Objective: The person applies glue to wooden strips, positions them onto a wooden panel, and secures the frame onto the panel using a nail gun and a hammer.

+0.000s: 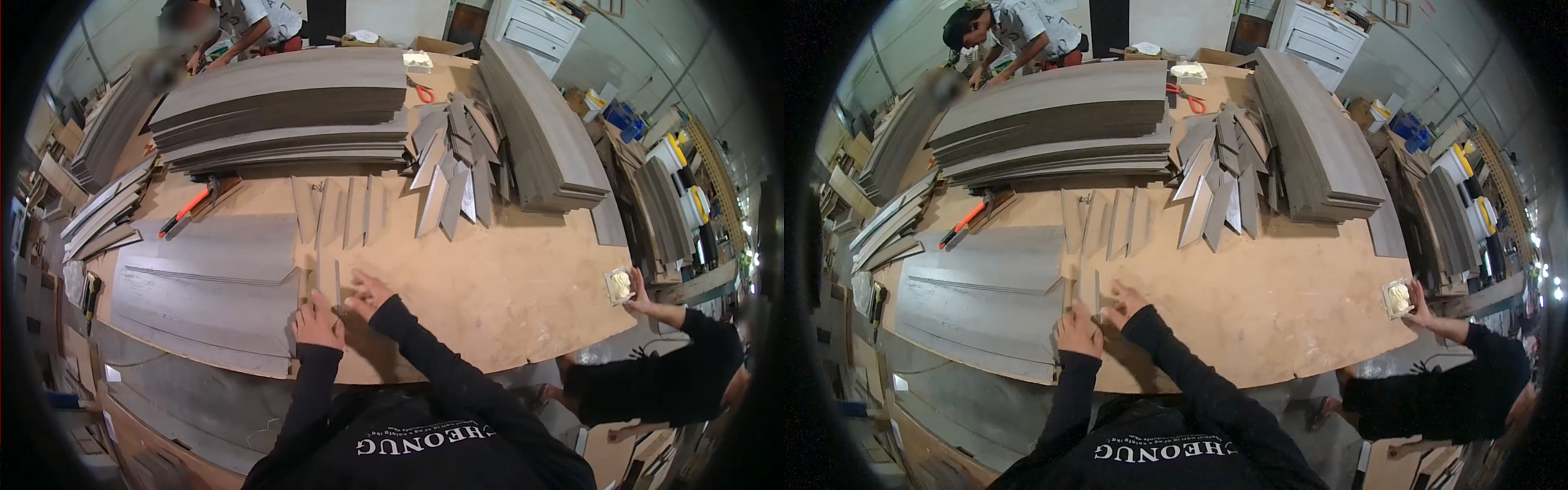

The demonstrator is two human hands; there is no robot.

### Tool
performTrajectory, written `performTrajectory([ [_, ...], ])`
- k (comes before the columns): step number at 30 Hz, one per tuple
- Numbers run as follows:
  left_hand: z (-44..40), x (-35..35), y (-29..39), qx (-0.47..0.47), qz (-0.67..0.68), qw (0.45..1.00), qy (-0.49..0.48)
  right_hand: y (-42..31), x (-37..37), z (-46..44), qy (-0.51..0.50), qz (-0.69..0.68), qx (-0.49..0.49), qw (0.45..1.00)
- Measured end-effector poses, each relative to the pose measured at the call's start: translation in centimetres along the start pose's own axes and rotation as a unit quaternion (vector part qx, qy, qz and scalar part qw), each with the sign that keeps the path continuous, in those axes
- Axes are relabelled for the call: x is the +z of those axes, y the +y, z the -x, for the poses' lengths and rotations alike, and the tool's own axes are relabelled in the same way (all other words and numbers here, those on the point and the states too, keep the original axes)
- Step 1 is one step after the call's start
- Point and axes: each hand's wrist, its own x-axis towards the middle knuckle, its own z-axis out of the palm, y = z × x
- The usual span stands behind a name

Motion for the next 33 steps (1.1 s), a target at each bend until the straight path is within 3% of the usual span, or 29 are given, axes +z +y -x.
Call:
performTrajectory([
  [2, -0.3, 0.9, -0.5, 0.007, -0.140, 0.990, -0.010, 0.9, -1.1, -0.9, 0.060, 0.091, -0.050, 0.993],
  [6, -1.7, -2.3, 0.4, 0.028, -0.125, 0.992, -0.005, 1.6, -3.7, -1.8, 0.131, 0.176, -0.096, 0.971],
  [7, -2.9, -1.7, -0.7, 0.070, -0.116, 0.987, 0.083, 1.0, -4.3, -2.0, 0.134, 0.158, -0.089, 0.974],
  [10, -9.3, -0.2, -2.9, 0.094, -0.074, 0.984, 0.133, 0.8, -5.2, -3.9, 0.158, 0.192, -0.128, 0.960],
  [16, -21.6, 2.5, -5.1, 0.010, -0.099, 0.995, 0.002, 1.1, -6.3, -8.6, 0.115, 0.301, -0.009, 0.947],
  [21, -23.8, 2.5, -5.2, 0.140, -0.136, 0.971, -0.139, 1.7, -5.7, -11.9, 0.027, 0.409, 0.045, 0.911],
  [24, -22.8, 2.7, -6.0, 0.204, -0.082, 0.968, -0.117, 1.4, -4.8, -11.9, 0.022, 0.431, 0.027, 0.902],
  [33, -22.1, 3.5, -6.0, 0.236, -0.064, 0.967, -0.072, 2.7, -4.9, -11.8, 0.021, 0.386, 0.006, 0.922],
])
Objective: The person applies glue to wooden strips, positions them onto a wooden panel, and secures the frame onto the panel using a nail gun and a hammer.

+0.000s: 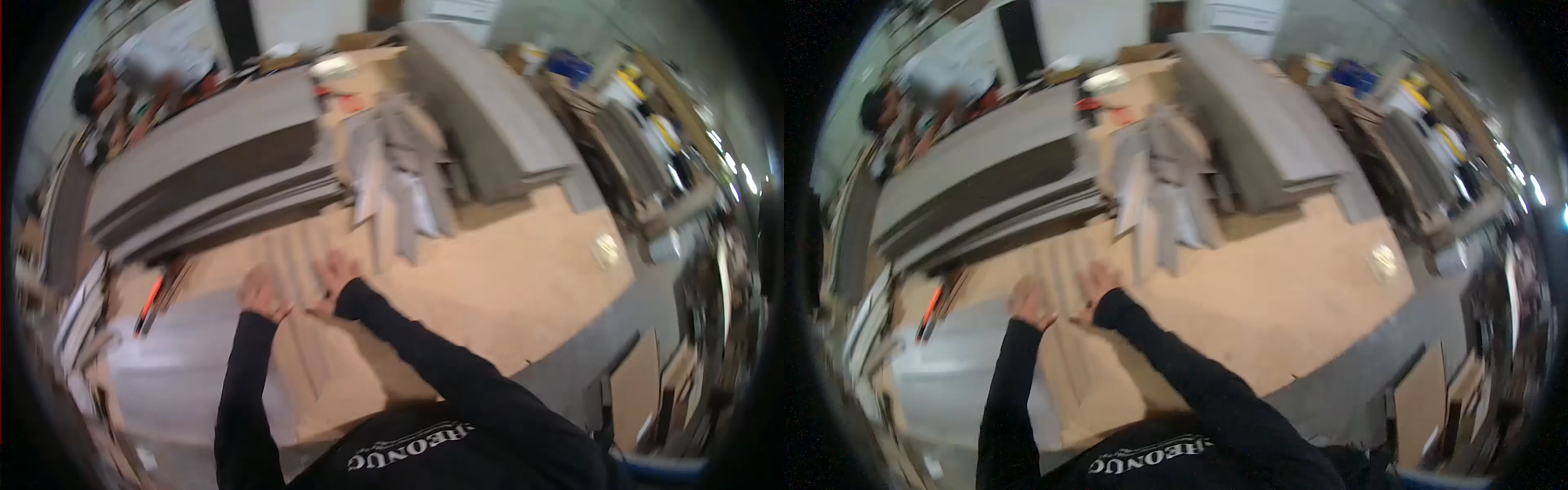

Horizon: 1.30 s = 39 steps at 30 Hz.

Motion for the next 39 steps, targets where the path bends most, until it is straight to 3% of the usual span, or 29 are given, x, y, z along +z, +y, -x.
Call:
performTrajectory([
  [1, 0.7, 0.6, 0.6, 0.017, -0.018, 0.999, 0.021, 0.1, -0.4, 0.2, -0.003, -0.014, 0.013, 1.000],
  [2, 1.2, 2.8, 0.3, 0.156, -0.002, 0.971, 0.182, 1.0, -0.4, 0.3, 0.004, -0.095, -0.032, 0.995],
  [3, 3.0, 1.0, 3.6, 0.108, 0.001, 0.981, 0.158, 2.3, -0.1, 1.4, 0.015, -0.174, -0.077, 0.982],
  [5, 6.6, -0.3, 9.1, 0.029, -0.038, 0.999, 0.027, 3.1, 1.0, 6.6, 0.210, -0.210, -0.072, 0.952],
  [7, 10.5, -1.1, 13.2, -0.002, -0.110, 0.990, -0.088, 2.3, -2.2, 12.6, 0.185, -0.319, -0.015, 0.929],
  [11, 14.9, 1.3, 12.1, -0.039, -0.112, 0.989, -0.089, 3.3, -2.5, 21.7, 0.245, -0.328, -0.006, 0.912],
  [16, 14.3, -1.0, 14.0, -0.077, -0.121, 0.985, -0.094, 3.5, -3.9, 28.8, 0.233, -0.421, 0.094, 0.872],
  [19, 13.6, -1.8, 15.6, 0.068, -0.028, 0.997, -0.007, 3.6, -4.6, 30.4, 0.271, -0.442, 0.107, 0.849],
  [22, 13.3, -1.1, 18.7, 0.076, 0.234, 0.968, 0.038, 5.7, -6.4, 32.1, 0.306, -0.431, 0.138, 0.838],
  [26, 13.3, -0.4, 21.0, 0.159, 0.165, 0.972, 0.059, 13.9, -8.3, 35.3, 0.417, -0.430, 0.218, 0.771],
  [28, 13.6, -0.1, 22.6, 0.157, 0.167, 0.972, 0.056, 18.0, -12.0, 38.5, 0.484, -0.247, 0.260, 0.798],
  [30, 13.4, 0.4, 24.1, 0.129, 0.210, 0.968, 0.049, 22.6, -15.4, 41.4, 0.530, -0.188, 0.307, 0.768],
  [33, 12.4, 0.7, 27.5, 0.114, 0.251, 0.960, 0.037, 31.8, -19.2, 44.3, 0.622, -0.011, 0.305, 0.721],
  [37, 11.2, 0.8, 31.4, 0.155, 0.190, 0.969, 0.026, 41.6, -23.3, 44.6, 0.602, 0.105, 0.425, 0.668],
  [39, 11.0, 0.7, 33.7, 0.135, 0.204, 0.970, 0.020, 44.0, -25.2, 43.7, 0.572, 0.091, 0.447, 0.682],
])
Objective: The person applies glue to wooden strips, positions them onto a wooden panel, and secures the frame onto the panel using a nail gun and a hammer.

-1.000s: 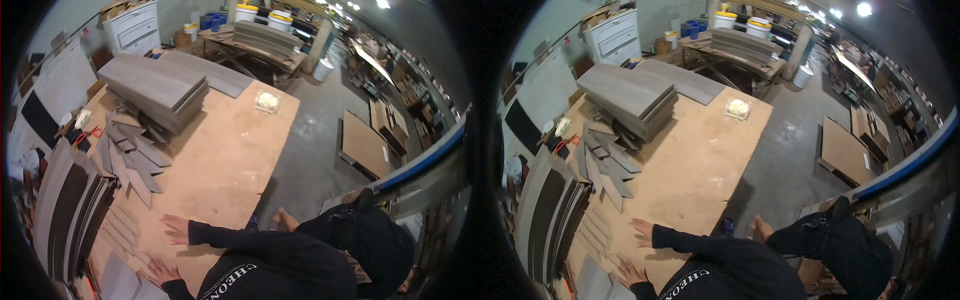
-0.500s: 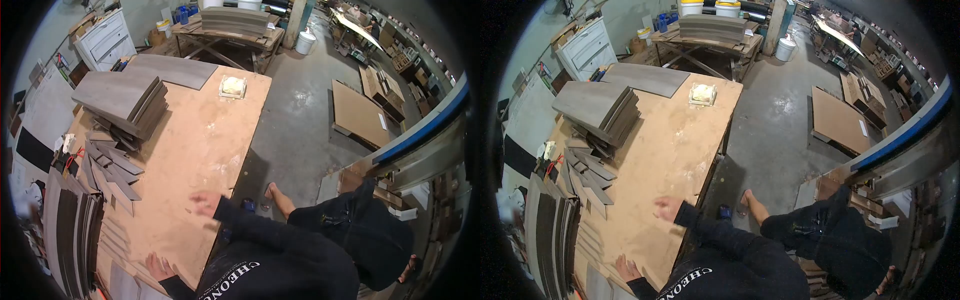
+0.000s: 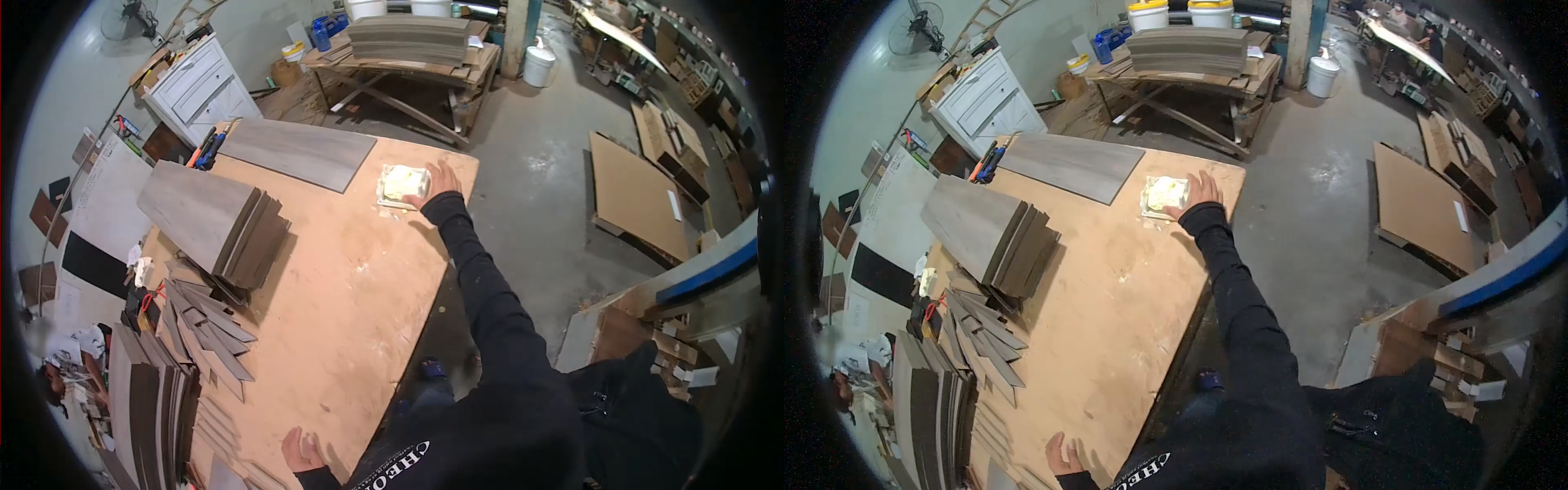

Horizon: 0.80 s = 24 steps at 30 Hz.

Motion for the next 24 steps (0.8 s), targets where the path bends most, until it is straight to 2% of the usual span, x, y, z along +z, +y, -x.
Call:
performTrajectory([
  [1, -0.3, 0.3, 1.2, -0.004, 0.000, 1.000, 0.000, -0.4, 0.3, -1.3, -0.020, 0.009, 0.006, 1.000],
  [3, -0.7, 0.6, 2.9, -0.021, -0.006, 1.000, -0.003, -0.4, 0.9, -3.8, -0.093, 0.085, -0.052, 0.991],
  [6, -0.5, 1.0, 3.8, -0.071, -0.009, 0.997, -0.011, -1.1, 1.8, -6.3, -0.194, 0.226, -0.115, 0.948],
  [10, -0.6, 1.4, 4.3, -0.066, -0.015, 0.998, -0.004, -3.7, 1.1, -8.6, -0.288, 0.280, -0.149, 0.903],
  [11, -0.8, 1.3, 4.5, -0.065, -0.016, 0.998, -0.001, -3.9, 1.0, -9.1, -0.267, 0.280, -0.164, 0.907],
  [12, -0.8, 1.0, 4.5, -0.067, -0.019, 0.998, 0.006, -3.6, 1.5, -9.4, -0.198, 0.315, -0.224, 0.901],
  [13, -0.6, 0.9, 3.7, -0.039, -0.014, 0.999, 0.029, -3.5, 1.5, -10.4, -0.286, 0.284, -0.251, 0.880],
  [15, -1.4, 0.0, 3.7, -0.034, 0.014, 0.998, 0.048, -5.4, -1.5, -10.0, -0.252, 0.230, -0.371, 0.864],
  [17, -3.0, -1.7, 5.5, -0.052, 0.069, 0.994, 0.071, -10.3, -6.1, -8.1, -0.207, 0.119, -0.473, 0.848],
  [19, -3.9, -2.9, 5.6, -0.017, 0.118, 0.990, 0.072, -17.1, -10.9, -4.4, -0.245, -0.019, -0.467, 0.849],
  [20, -4.0, -3.2, 5.7, -0.005, 0.153, 0.985, 0.076, -21.1, -13.2, -1.7, -0.219, -0.052, -0.511, 0.829],
  [21, -4.0, -4.0, 6.0, -0.003, 0.190, 0.980, 0.059, -23.7, -14.5, 0.6, -0.260, -0.092, -0.506, 0.817],
  [22, -4.1, -4.9, 6.3, 0.006, 0.230, 0.972, 0.039, -26.0, -16.0, 2.7, -0.324, -0.111, -0.525, 0.779],
  [24, -4.1, -5.7, 5.7, 0.020, 0.362, 0.931, 0.039, -30.9, -18.2, 8.5, -0.419, -0.127, -0.500, 0.747],
])
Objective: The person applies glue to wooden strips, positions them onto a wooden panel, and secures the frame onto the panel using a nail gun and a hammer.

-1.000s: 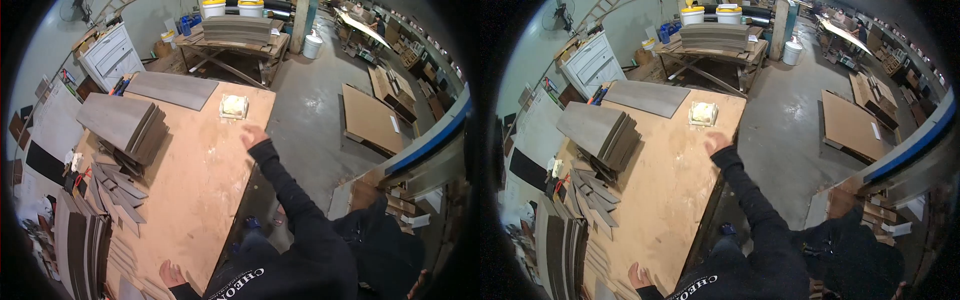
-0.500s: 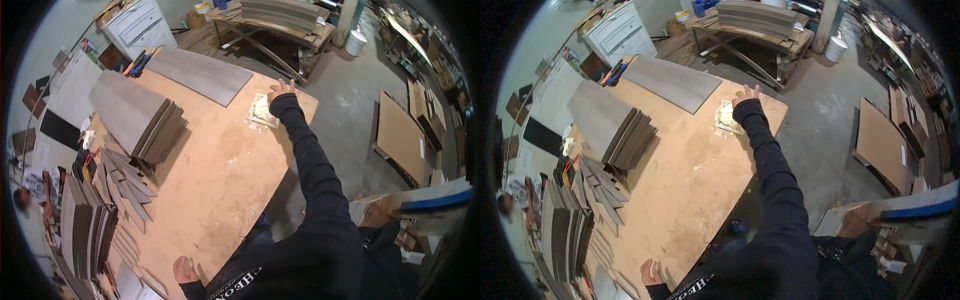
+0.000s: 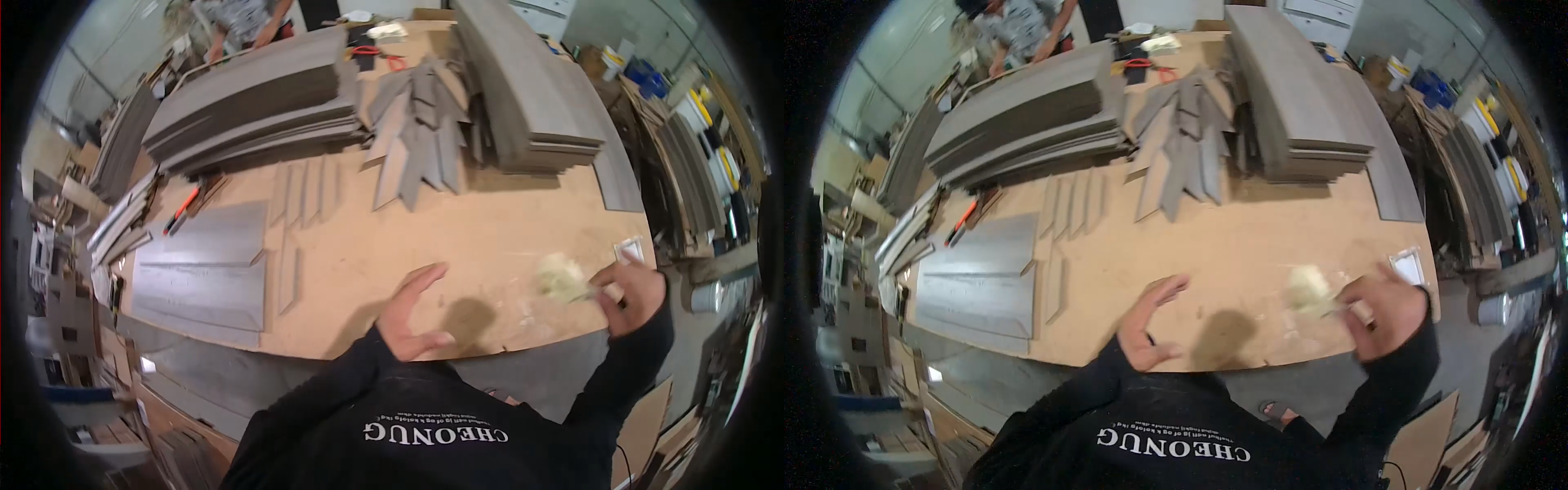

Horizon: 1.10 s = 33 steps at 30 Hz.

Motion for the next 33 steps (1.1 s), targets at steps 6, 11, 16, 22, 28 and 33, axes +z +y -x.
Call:
performTrajectory([
  [6, 6.8, -5.9, 0.6, -0.122, 0.295, 0.947, -0.030, -14.8, 12.5, -7.8, -0.134, -0.289, -0.115, 0.941],
  [11, 16.8, -13.4, -2.6, -0.216, 0.645, 0.730, 0.069, -22.5, 23.5, -11.1, -0.135, -0.475, 0.027, 0.869],
  [16, 20.2, -21.2, -0.8, -0.233, 0.526, 0.787, 0.223, -24.3, 38.8, -10.2, -0.039, -0.306, 0.034, 0.950],
  [22, 20.7, -23.9, 2.0, -0.178, 0.490, 0.820, 0.237, -28.6, 42.4, -10.0, -0.074, -0.052, 0.062, 0.994],
  [28, 21.7, -23.3, -1.4, -0.261, 0.423, 0.815, 0.296, -26.1, 42.5, -8.8, -0.057, -0.132, 0.031, 0.989],
  [33, 18.2, -24.3, 0.3, -0.290, 0.357, 0.865, 0.200, -25.3, 41.5, -7.6, -0.038, -0.149, 0.054, 0.987],
])
